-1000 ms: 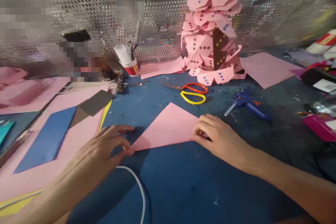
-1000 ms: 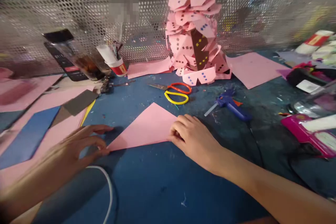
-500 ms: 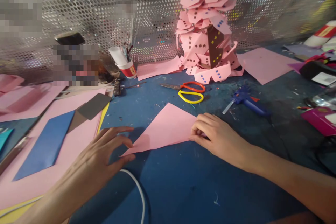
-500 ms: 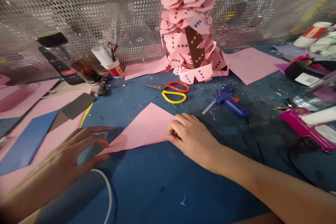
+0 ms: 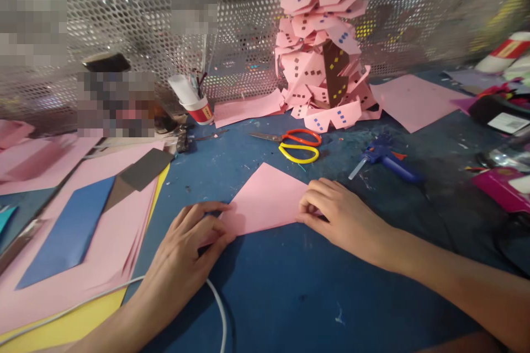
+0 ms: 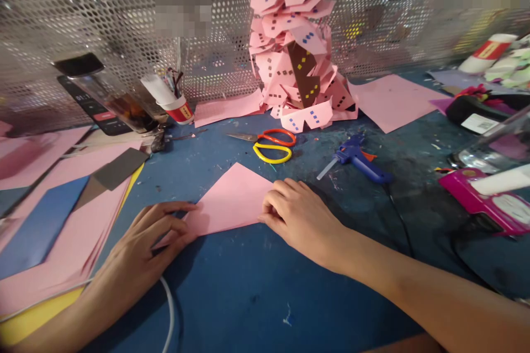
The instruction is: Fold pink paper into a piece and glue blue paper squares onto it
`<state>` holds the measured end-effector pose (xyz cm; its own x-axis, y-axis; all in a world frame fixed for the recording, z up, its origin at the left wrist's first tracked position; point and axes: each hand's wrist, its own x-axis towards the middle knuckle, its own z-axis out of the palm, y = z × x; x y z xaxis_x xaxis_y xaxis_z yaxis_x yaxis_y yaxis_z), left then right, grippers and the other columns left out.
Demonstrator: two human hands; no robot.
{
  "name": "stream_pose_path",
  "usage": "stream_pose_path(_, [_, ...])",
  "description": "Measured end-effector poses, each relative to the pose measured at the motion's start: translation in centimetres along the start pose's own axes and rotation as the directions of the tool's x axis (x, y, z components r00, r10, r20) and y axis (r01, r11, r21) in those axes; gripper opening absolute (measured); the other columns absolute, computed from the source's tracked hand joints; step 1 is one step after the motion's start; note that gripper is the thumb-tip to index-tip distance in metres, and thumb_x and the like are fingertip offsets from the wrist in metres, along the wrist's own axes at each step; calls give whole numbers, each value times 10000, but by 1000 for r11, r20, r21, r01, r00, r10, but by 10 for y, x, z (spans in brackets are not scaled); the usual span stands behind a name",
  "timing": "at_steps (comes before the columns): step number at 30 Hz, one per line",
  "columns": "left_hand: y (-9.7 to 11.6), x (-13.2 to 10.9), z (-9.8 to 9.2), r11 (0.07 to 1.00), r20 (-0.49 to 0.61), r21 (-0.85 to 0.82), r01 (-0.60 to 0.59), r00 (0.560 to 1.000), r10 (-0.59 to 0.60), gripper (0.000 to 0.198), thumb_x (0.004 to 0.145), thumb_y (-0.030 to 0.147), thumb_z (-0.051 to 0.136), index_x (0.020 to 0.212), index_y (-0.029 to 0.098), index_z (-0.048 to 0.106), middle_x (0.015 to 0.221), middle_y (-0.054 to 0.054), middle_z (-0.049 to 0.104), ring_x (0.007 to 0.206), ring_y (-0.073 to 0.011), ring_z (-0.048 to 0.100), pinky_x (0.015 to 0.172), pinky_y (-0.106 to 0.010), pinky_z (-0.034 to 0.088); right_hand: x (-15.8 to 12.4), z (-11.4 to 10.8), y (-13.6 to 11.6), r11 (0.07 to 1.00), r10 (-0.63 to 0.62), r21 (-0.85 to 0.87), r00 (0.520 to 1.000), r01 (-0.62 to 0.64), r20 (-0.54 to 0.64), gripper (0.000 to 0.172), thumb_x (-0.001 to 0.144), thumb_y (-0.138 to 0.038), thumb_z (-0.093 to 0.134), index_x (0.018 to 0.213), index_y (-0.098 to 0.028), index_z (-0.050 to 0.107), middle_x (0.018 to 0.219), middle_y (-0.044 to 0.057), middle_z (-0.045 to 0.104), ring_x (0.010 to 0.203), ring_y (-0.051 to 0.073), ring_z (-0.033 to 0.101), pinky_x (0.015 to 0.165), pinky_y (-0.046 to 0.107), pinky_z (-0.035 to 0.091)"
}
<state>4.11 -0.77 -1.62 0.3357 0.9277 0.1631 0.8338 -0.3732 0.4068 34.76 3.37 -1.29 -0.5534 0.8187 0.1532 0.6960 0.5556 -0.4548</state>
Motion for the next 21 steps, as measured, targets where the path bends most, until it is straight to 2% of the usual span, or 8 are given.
stream_pose_path(14, [0, 1, 4, 999, 7, 50, 15, 1000, -15, 152, 960, 343, 543, 845, 245, 557, 1291, -39, 561, 1205, -265, 495, 976, -471, 464, 0, 1, 0, 1000, -9, -3, 1000, 9, -22, 185, 939, -192, 650, 782, -207, 552, 860, 1, 591, 836, 180, 525, 787, 331, 401])
stream_pose_path(21, [2, 1, 3, 999, 33, 23, 46, 998, -46, 155, 957, 349, 534, 839, 249, 545, 1316, -46, 547, 1226, -269, 481, 990, -481, 488, 1, 0, 0, 1000, -11, -3, 1000, 11, -22, 175, 934, -186, 654, 788, -210, 560, 865, 5, 599, 841, 182, 527, 796, 335, 405])
